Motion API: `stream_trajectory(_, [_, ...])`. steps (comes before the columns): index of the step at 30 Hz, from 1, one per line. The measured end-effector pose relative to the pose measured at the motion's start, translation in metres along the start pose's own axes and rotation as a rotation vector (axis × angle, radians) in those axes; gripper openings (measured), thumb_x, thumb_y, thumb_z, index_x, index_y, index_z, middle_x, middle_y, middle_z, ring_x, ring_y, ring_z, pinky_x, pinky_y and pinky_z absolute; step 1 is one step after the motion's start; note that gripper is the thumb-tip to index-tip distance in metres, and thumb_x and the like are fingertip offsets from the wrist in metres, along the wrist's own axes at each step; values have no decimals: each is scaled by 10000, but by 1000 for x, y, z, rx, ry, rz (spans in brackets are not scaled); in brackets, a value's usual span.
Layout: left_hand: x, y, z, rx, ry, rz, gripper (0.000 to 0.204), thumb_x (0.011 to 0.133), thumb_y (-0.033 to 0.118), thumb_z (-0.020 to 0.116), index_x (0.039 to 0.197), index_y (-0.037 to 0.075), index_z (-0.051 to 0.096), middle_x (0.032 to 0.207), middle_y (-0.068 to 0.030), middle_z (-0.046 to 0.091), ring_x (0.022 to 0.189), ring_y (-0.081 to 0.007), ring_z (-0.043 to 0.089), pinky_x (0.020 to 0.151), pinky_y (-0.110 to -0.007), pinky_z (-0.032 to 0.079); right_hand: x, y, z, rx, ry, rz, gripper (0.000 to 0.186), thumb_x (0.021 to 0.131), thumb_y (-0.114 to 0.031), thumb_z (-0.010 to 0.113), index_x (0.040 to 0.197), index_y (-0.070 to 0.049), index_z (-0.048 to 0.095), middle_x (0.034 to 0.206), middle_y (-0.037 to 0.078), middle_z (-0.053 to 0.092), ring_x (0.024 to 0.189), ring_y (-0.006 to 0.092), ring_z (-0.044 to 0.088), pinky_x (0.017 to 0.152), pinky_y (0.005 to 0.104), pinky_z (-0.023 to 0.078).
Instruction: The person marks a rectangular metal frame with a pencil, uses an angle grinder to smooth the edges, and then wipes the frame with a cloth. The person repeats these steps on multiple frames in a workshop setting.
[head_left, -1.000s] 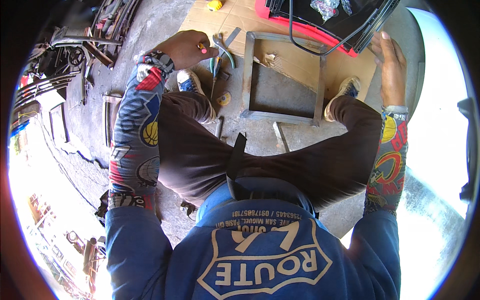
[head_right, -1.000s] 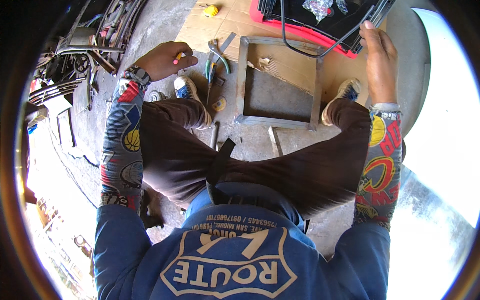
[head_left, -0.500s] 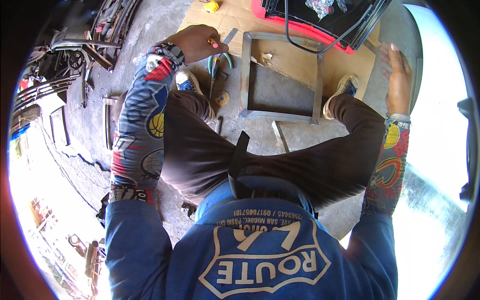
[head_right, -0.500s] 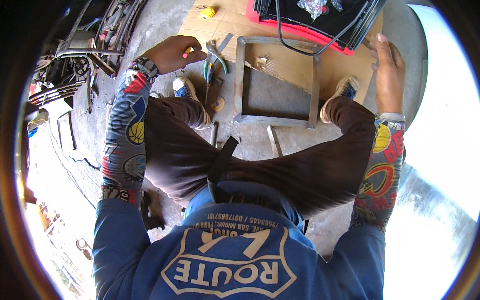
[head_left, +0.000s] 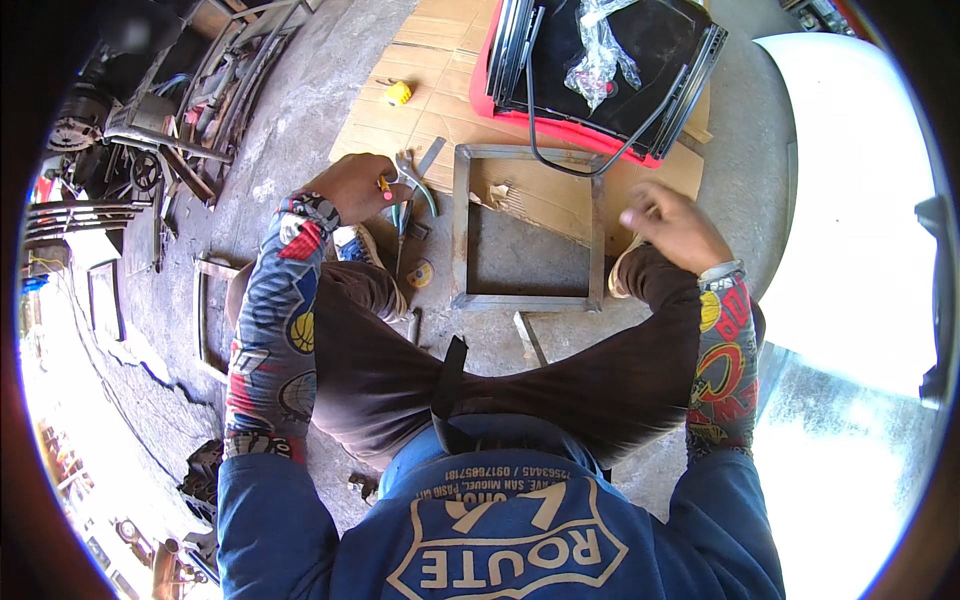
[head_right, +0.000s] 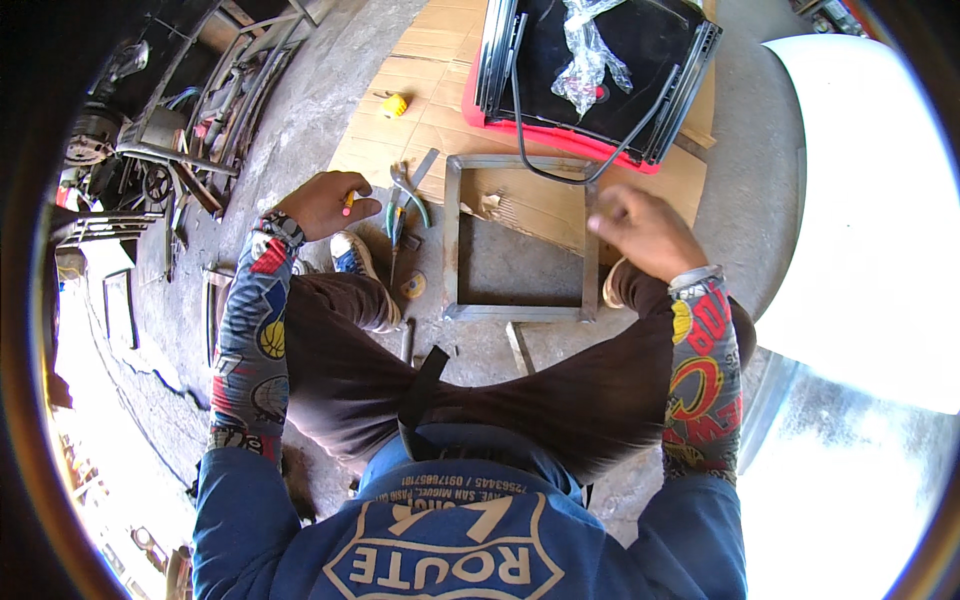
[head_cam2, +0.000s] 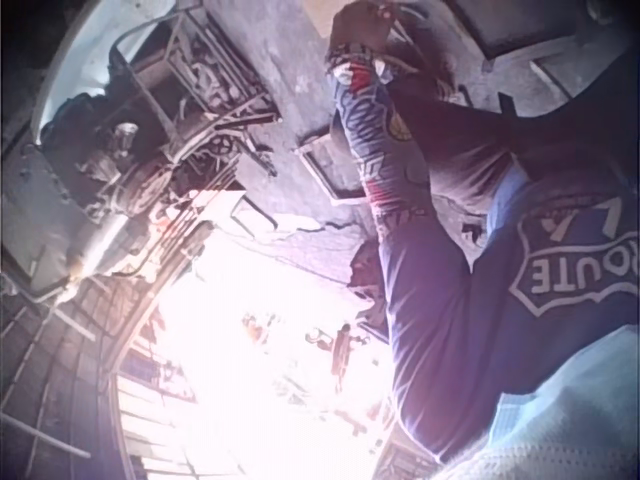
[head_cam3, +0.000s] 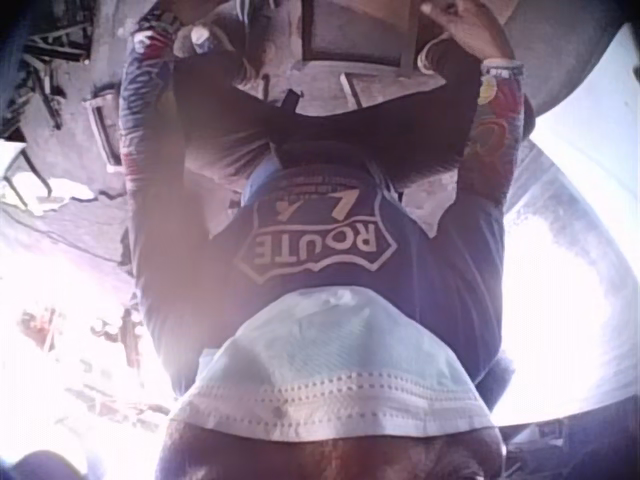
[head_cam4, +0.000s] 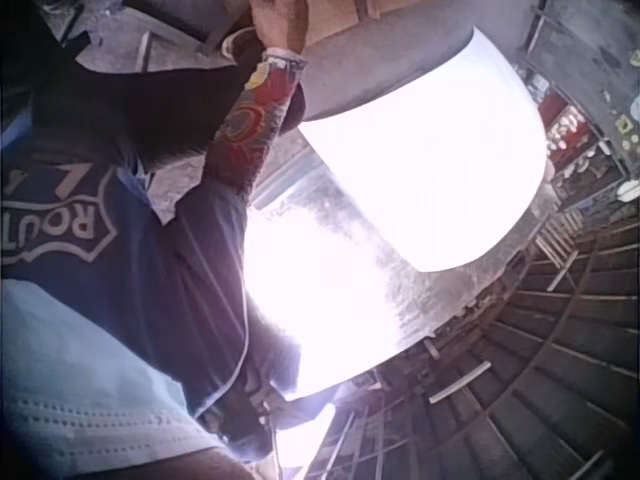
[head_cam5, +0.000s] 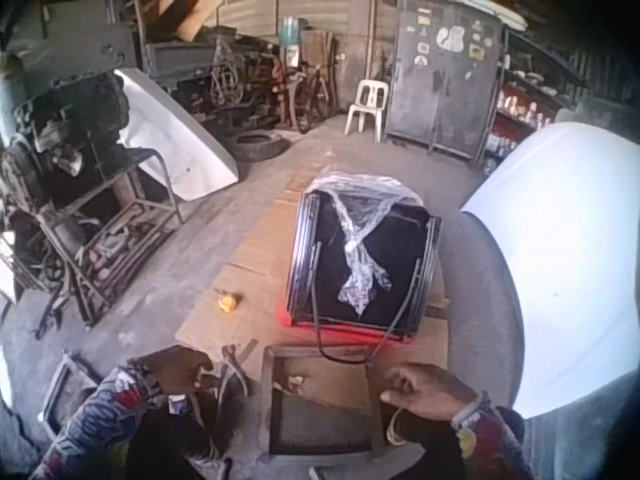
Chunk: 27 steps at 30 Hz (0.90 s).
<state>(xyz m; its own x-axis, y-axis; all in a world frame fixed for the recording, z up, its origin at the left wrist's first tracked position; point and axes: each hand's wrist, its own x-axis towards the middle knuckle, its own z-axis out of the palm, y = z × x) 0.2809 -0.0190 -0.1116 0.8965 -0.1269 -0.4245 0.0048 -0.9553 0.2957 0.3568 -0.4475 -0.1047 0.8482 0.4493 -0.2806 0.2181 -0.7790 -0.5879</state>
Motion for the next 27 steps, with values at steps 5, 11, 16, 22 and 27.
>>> stream_trajectory(5, [0,0,0,9,22,36,456,944,423,640,1078,-10,685,1020,-224,705,985,-388,670,875,-444,525,-2,-10,5,-104,-212,20,489,892,-370,717,1230,-27,633,1047,206,715,969,304,704,850,387,532])
stream_trajectory(11, [1,-3,2,-46,19,19,391,975,369,588,1012,-6,691,1010,-230,698,982,-401,660,875,-455,511,0,-17,-1,-111,-145,80,498,924,-336,688,1280,-4,584,1053,180,707,968,290,687,867,373,515])
stream_trajectory(16, [5,-2,2,-69,68,-67,404,991,362,556,1155,0,623,1015,-258,690,1015,-416,654,899,-462,503,3,-17,3,-120,-135,14,514,904,-371,705,1273,-28,604,1039,204,713,951,317,700,856,386,529])
stream_trajectory(22, [3,4,2,-209,379,89,363,1045,379,537,1166,43,602,971,-210,717,888,-372,711,788,-447,556,5,-20,3,-76,-150,23,499,902,-346,719,1268,-29,599,1018,191,714,934,292,701,836,372,533])
stream_trajectory(27, [5,0,-6,-143,571,154,209,996,186,604,1126,34,664,981,-163,733,865,-306,729,782,-374,583,6,-18,4,-60,-152,30,512,904,-337,720,1290,-33,578,1005,178,715,906,278,698,823,374,535])
